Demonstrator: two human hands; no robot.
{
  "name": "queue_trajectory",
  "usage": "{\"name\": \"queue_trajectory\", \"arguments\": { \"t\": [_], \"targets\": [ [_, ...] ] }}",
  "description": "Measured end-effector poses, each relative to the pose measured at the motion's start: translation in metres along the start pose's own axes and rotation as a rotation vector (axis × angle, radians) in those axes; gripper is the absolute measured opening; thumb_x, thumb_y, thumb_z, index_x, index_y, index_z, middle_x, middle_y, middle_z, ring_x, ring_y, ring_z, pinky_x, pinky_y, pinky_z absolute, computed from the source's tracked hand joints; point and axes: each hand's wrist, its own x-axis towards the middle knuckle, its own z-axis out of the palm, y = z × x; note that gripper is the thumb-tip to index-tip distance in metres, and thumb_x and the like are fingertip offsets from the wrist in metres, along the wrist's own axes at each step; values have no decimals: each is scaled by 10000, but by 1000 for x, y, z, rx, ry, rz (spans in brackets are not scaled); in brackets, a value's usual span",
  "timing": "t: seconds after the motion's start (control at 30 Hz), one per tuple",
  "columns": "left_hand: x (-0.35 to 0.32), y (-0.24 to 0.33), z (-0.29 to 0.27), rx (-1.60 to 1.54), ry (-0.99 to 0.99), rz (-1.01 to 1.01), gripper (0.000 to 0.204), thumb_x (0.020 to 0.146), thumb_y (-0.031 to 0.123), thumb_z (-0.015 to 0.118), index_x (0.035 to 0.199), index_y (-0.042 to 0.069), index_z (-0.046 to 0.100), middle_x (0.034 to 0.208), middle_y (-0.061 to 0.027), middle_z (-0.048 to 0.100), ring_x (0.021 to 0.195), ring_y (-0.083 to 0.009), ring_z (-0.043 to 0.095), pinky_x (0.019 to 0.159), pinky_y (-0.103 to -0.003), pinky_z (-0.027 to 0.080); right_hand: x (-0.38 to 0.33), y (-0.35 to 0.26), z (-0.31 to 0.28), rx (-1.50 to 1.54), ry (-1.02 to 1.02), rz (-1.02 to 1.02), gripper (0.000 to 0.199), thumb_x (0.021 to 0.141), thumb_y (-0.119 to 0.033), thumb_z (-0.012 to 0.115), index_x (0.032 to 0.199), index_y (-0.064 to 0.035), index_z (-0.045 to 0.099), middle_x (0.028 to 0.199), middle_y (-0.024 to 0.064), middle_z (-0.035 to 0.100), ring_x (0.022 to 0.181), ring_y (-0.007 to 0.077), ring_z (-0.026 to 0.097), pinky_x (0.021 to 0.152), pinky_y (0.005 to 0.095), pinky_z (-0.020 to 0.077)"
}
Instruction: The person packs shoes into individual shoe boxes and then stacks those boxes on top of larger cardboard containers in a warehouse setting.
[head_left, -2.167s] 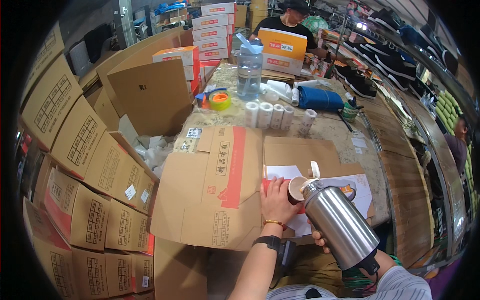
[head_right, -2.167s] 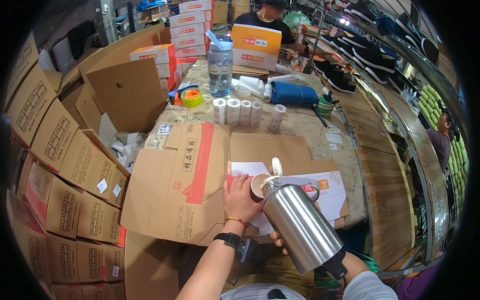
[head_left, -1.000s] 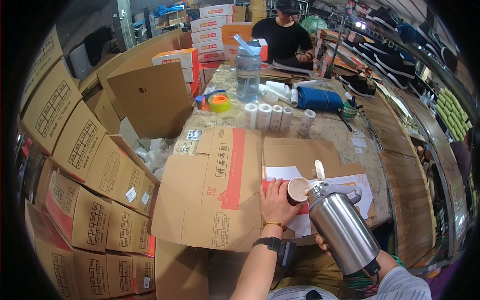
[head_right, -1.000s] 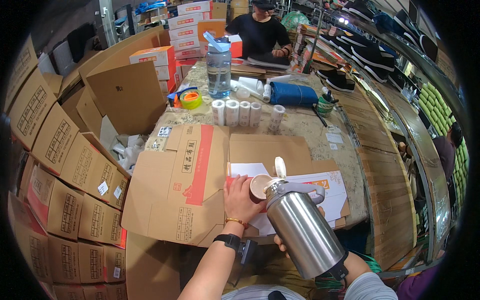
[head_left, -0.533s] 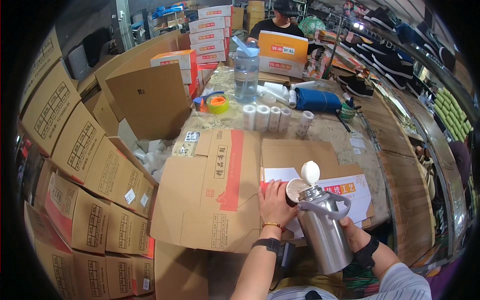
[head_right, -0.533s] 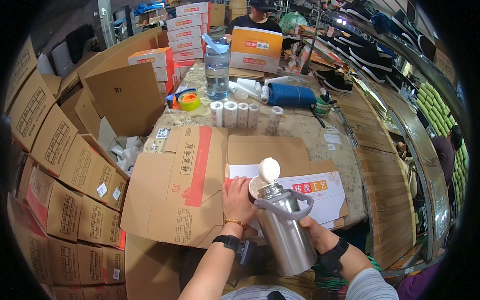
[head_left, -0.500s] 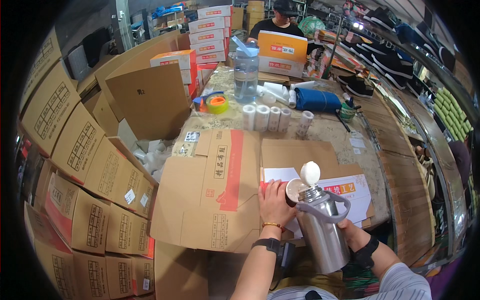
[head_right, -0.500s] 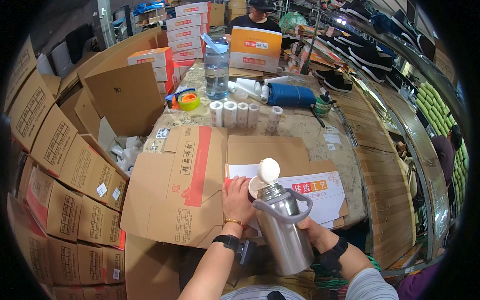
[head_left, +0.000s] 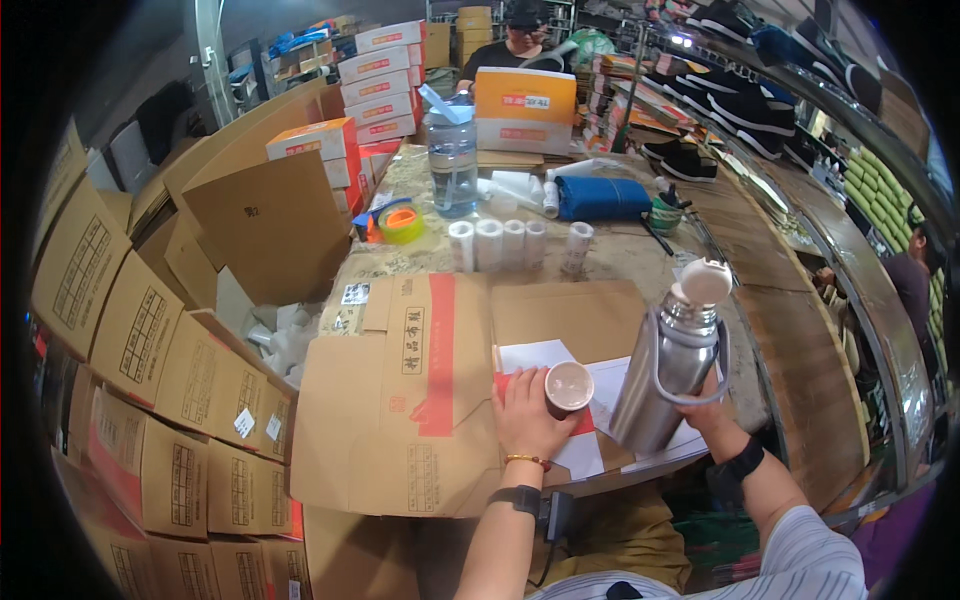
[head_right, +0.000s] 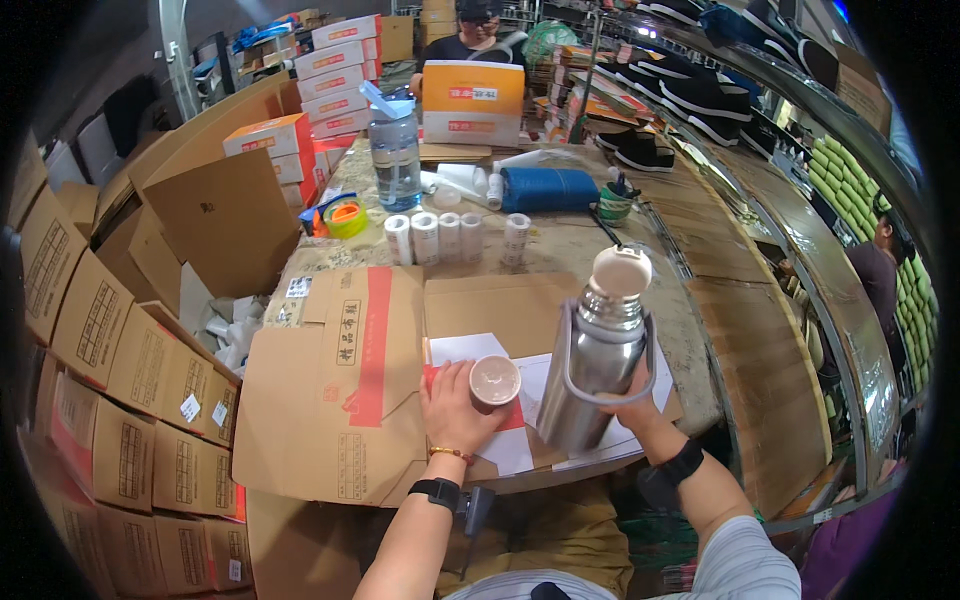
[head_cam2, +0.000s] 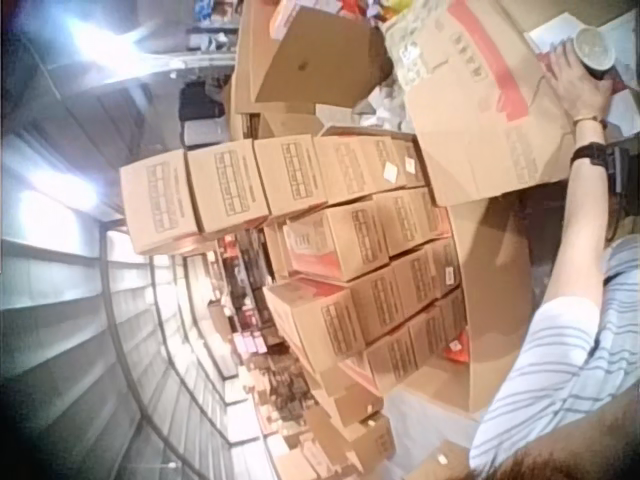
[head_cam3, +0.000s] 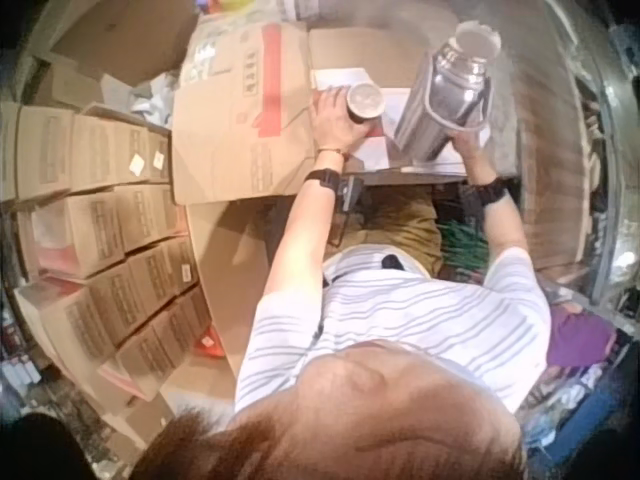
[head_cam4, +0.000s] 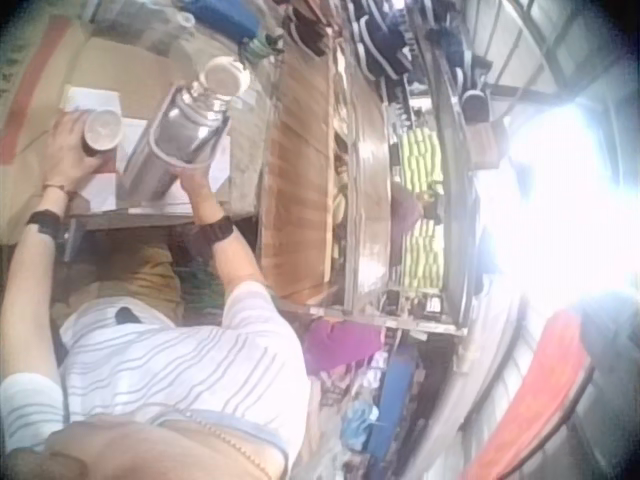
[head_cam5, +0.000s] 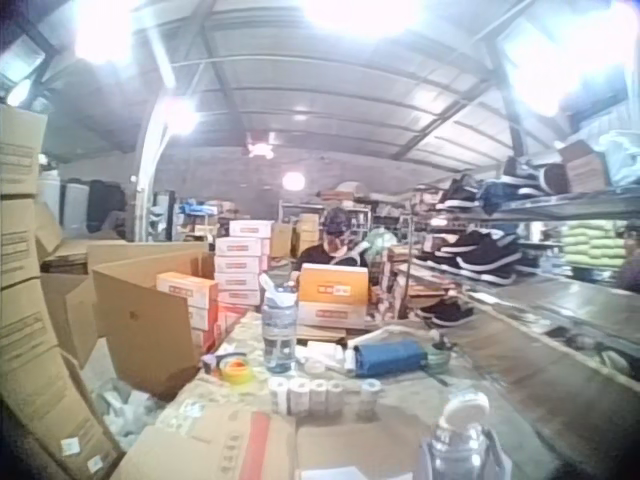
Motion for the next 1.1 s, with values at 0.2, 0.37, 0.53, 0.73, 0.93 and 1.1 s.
{"name": "queue_trajectory", "arguments": {
  "t": [0.2, 0.37, 0.53, 0.73, 0.93, 1.1],
  "targets": [
    [3, 3, 2, 5, -25, 5, 668, 621, 441, 789, 1162, 102, 592, 1234, -74, 574, 1266, -256, 453, 1118, -504, 224, 20, 40, -16, -116, 196, -135, 1142, 551, -169, 922, 1409, -56, 178, 1340, 110, 409, 1236, 249, 428, 1061, 398, 348],
    [4, 4, 2, 24, -46, -7, 681, 614, 458, 784, 1171, 117, 590, 1229, -68, 575, 1265, -252, 453, 1124, -478, 211, 4, 53, -14, -317, 213, -181, 1201, 552, -208, 930, 1410, -68, 102, 1370, 138, 367, 1264, 268, 405, 1077, 416, 332],
    [4, 6, 6, 44, -37, 48, 702, 610, 468, 791, 1182, 120, 576, 1214, -65, 580, 1258, -258, 462, 1114, -464, 240, -2, 54, -34, -37, -82, -27, 1191, 671, -197, 862, 1463, -85, -20, 1473, 150, 260, 1361, 273, 289, 1143, 413, 220],
    [0, 3, 4, 95, -26, 18, 724, 609, 473, 805, 1186, 106, 566, 1215, -70, 581, 1261, -263, 464, 1114, -459, 249, -5, -7, -22, 356, 243, -233, 1021, 732, -229, 721, 1477, -66, 42, 1512, 180, 187, 1410, 325, 226, 1144, 440, 201],
    [0, 2, 7, 116, -8, 46, 739, 606, 493, 806, 1179, 91, 570, 1196, -86, 592, 1242, -275, 484, 1098, -474, 273, 31, -76, 0, -277, 349, -307, 964, 704, -147, 767, 1428, -16, 144, 1403, 229, 334, 1256, 327, 434, 1074, 434, 317],
    [2, 5, 7, 146, -26, 27, 742, 607, 494, 809, 1169, 69, 575, 1189, -102, 596, 1235, -286, 489, 1090, -482, 281, 45, -73, 13, -11, 605, -183, 721, 843, -32, 547, 1443, -50, 146, 1166, 127, 415, 1035, 206, 528, 887, 329, 461]
  ]
}}
